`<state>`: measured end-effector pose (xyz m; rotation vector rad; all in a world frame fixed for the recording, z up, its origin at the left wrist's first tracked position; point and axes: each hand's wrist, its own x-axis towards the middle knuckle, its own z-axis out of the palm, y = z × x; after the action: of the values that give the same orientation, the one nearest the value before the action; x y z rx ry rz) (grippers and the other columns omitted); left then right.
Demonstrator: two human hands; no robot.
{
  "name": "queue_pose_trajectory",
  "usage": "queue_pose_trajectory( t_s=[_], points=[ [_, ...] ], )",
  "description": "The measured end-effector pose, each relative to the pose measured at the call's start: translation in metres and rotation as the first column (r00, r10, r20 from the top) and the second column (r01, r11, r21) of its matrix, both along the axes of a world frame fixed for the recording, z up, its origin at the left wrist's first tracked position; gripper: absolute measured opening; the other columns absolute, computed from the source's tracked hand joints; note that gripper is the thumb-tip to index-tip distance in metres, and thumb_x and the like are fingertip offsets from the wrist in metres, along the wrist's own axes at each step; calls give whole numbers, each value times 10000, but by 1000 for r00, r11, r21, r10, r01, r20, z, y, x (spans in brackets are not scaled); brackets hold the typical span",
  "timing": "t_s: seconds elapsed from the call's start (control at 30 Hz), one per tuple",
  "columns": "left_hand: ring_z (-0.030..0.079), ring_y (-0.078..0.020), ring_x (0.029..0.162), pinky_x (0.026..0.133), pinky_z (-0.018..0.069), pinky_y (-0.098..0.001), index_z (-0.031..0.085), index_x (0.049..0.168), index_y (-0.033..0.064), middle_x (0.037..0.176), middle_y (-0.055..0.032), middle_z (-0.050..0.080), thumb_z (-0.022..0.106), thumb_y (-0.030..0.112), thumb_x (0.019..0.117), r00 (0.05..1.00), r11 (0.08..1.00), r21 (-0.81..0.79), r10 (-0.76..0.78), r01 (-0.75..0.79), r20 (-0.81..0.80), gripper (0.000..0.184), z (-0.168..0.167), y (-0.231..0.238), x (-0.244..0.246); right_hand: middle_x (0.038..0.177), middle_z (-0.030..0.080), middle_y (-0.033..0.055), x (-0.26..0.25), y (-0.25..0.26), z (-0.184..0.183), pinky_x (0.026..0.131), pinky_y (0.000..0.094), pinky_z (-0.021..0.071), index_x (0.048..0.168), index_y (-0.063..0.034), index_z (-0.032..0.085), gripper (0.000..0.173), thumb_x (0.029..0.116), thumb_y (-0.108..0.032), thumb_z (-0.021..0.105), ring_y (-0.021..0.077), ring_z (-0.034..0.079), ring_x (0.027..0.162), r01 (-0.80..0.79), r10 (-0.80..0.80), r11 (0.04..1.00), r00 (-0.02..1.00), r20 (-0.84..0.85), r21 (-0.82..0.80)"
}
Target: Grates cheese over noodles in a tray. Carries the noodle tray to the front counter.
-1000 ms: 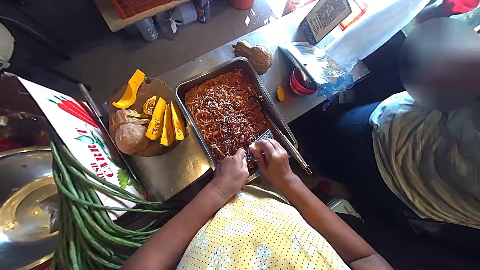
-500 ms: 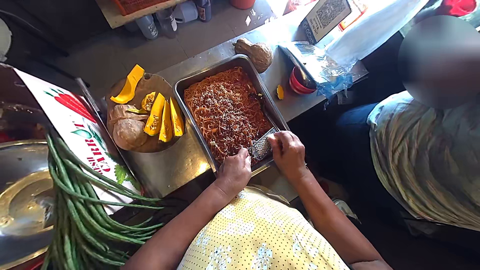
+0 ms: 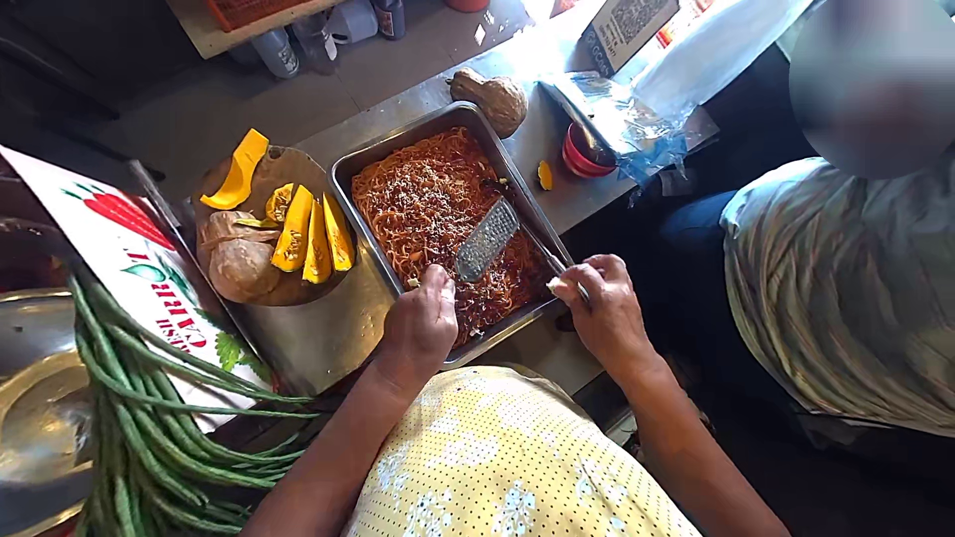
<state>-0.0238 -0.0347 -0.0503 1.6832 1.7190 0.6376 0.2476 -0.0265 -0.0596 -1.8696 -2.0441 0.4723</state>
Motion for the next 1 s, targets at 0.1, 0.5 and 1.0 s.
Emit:
queue_pose_trajectory(
  t_s=[0.1,0.5,1.0],
  points=[
    [588,-230,589,529,480,-433,586,1018,68,660,-60,544,418,211,1072,995,994,86,78,-72,-61,228,1,3,-11,1260,589,270,3,-17,-5,801,625,560,1163,-62,695,303,1045,-315,578,464,648,1051,73,-53,987,989,135,-145],
    [637,-288,702,627,507,-500,603,1040,60,724,-106,594,427,224,1086,997,994,-102,29,-37,-76,245,-15,-3,-6,960,710,182,25,56,-11,639,635,539,1218,-83,631,338,1086,-355,479,417,708,814,-93,97,995,987,129,-33],
    [609,-324,634,497,444,-409,723,980,86,749,-139,573,609,81,908,777,820,362,-151,444,-611,135,-5,0,22,1159,629,187,6,39,5,888,609,509,1137,-25,662,310,1054,-299,543,370,621,1076,-19,32,997,985,-168,81]
  ],
)
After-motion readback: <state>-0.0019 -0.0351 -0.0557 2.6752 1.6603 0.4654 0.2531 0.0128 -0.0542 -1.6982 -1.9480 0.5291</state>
